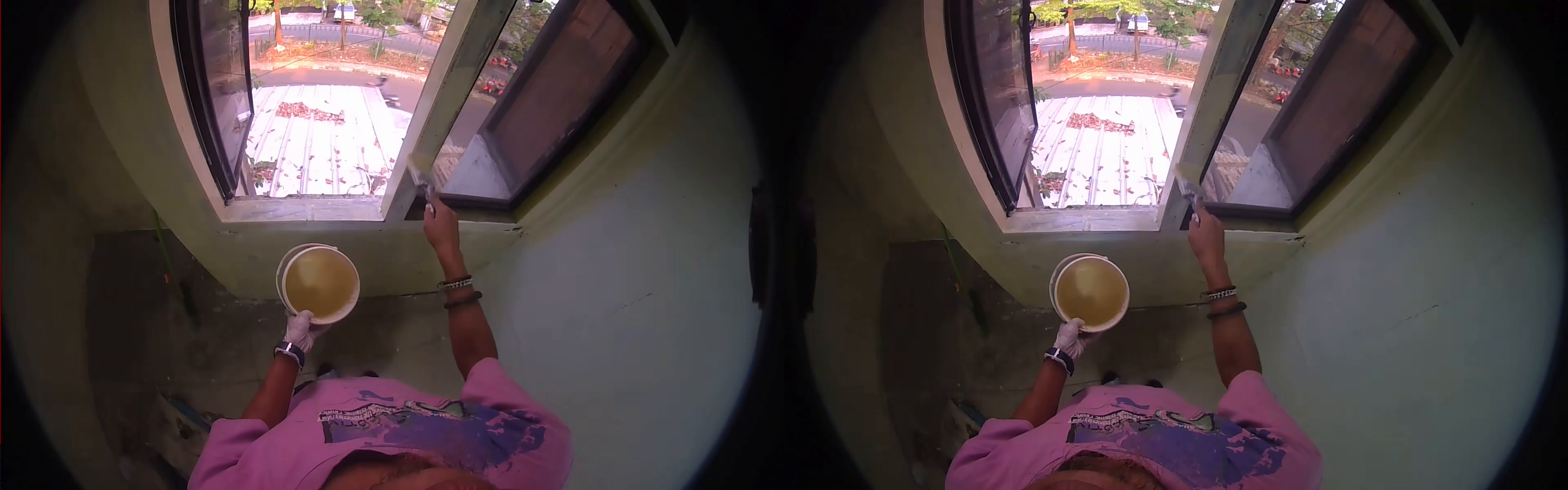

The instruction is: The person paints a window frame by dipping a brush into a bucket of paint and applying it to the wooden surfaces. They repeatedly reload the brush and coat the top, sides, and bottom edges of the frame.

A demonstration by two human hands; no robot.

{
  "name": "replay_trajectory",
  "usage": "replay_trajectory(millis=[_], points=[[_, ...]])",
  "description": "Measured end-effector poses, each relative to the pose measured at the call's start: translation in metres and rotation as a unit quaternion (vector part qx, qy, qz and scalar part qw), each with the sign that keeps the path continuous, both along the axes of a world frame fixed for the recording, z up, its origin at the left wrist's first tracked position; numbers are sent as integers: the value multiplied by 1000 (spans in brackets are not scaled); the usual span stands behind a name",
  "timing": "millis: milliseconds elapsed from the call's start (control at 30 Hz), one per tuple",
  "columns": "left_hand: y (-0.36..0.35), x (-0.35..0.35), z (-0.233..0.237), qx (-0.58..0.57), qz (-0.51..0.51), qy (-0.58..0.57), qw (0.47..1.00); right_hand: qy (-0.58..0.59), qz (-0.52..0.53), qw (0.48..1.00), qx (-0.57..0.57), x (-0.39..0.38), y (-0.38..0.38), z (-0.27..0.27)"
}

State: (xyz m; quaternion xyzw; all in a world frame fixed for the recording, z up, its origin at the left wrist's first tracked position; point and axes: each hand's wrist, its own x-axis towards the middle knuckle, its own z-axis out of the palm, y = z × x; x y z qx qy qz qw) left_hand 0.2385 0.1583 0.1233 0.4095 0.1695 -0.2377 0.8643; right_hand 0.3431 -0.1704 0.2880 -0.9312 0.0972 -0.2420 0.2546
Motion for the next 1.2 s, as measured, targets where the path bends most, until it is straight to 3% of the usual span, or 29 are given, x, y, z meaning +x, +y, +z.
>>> replay_trajectory(millis=[100,133,200,267,367,467,533,567,633,700,767,833,867,900,933,1000,1100,1200], points=[[1,1,3,-13,-1,21,1000,64,70,991,-96,8,-34,47],[0,2,5,-14,3,32,999,145,62,977,-140,10,-38,99],[-2,2,5,-12,4,21,1000,38,74,974,-211,13,-49,194],[-2,6,-3,-25,-1,21,999,-33,-2,975,-218,0,-30,292],[-5,8,-3,-20,-3,3,1000,-358,5,872,-335,22,-42,359],[-6,8,-4,-28,-6,-3,1000,-341,-16,907,-249,43,-36,338],[-3,9,-15,-32,-16,-6,999,-211,-55,949,-228,54,-36,272],[-2,8,-21,-34,-8,-16,999,-198,-38,964,-171,45,-24,234],[1,4,-11,-60,2,7,998,-58,-11,985,-164,25,-22,161],[7,8,-20,-45,0,5,999,86,50,988,-115,13,-32,129],[11,11,-19,-17,0,24,1000,146,104,968,-178,21,-54,160],[16,15,-31,-29,-7,1,1000,62,155,967,-192,28,-63,241],[17,16,-32,-42,-4,-2,999,-55,132,955,-261,24,-56,286],[17,19,-33,-56,0,-4,998,-49,52,949,-306,14,-40,339],[17,23,-37,-46,8,-1,999,-121,52,961,-244,12,-36,377],[16,23,-23,-42,22,1,999,-290,-2,901,-322,28,-46,431],[12,28,-13,-36,27,-2,999,-482,-4,809,-337,54,-44,468],[15,32,-18,-38,18,7,999,-313,-65,900,-297,77,-41,441]])
